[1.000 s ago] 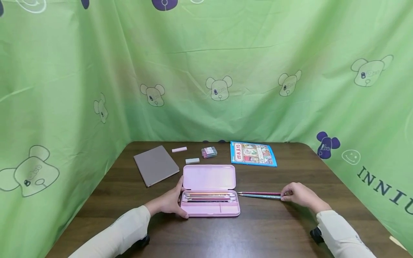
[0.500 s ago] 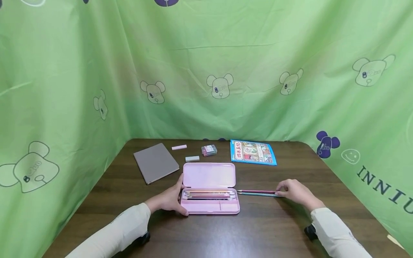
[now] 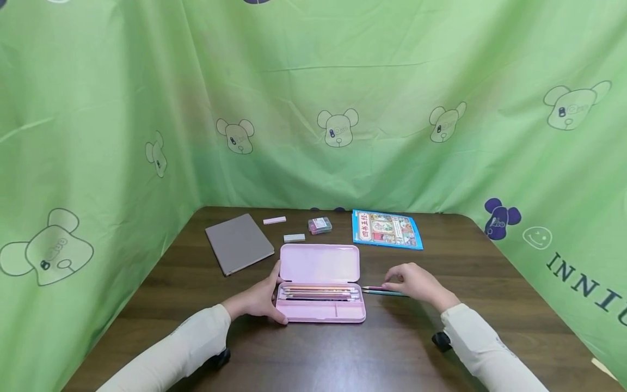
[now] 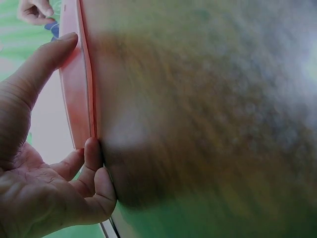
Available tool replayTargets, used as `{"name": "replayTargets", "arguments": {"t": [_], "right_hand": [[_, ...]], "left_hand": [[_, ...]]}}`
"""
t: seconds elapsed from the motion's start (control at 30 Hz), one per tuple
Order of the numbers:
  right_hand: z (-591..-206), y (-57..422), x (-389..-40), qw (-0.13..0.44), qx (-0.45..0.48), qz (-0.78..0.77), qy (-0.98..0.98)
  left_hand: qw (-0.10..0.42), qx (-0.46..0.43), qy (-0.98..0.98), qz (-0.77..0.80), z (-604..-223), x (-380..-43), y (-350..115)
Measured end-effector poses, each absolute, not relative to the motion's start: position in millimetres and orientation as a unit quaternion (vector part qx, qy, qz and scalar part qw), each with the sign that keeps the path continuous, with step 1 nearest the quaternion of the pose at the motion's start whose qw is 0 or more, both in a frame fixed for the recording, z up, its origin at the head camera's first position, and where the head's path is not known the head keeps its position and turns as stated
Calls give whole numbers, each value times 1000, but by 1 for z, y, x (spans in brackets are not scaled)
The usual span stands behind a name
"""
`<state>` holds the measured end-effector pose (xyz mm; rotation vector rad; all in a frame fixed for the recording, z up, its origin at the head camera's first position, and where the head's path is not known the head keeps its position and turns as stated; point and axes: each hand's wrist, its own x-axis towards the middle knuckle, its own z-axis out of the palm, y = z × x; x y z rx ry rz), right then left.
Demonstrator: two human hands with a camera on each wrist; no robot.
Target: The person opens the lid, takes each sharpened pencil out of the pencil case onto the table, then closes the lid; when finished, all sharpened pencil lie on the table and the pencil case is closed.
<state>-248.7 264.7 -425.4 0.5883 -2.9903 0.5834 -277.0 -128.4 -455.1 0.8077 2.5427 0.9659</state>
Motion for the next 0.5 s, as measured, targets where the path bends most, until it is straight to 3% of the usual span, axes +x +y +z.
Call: {"name": "replayTargets", "arguments": {"t": [0.2, 0.5], "right_hand": [[-422, 235, -256, 9, 240, 213, -947], [-424, 207, -261, -68, 242, 242, -937]], "left_hand": [[145, 283, 888, 332, -453, -277, -129], [156, 280, 886, 335, -450, -276, -128]]}}
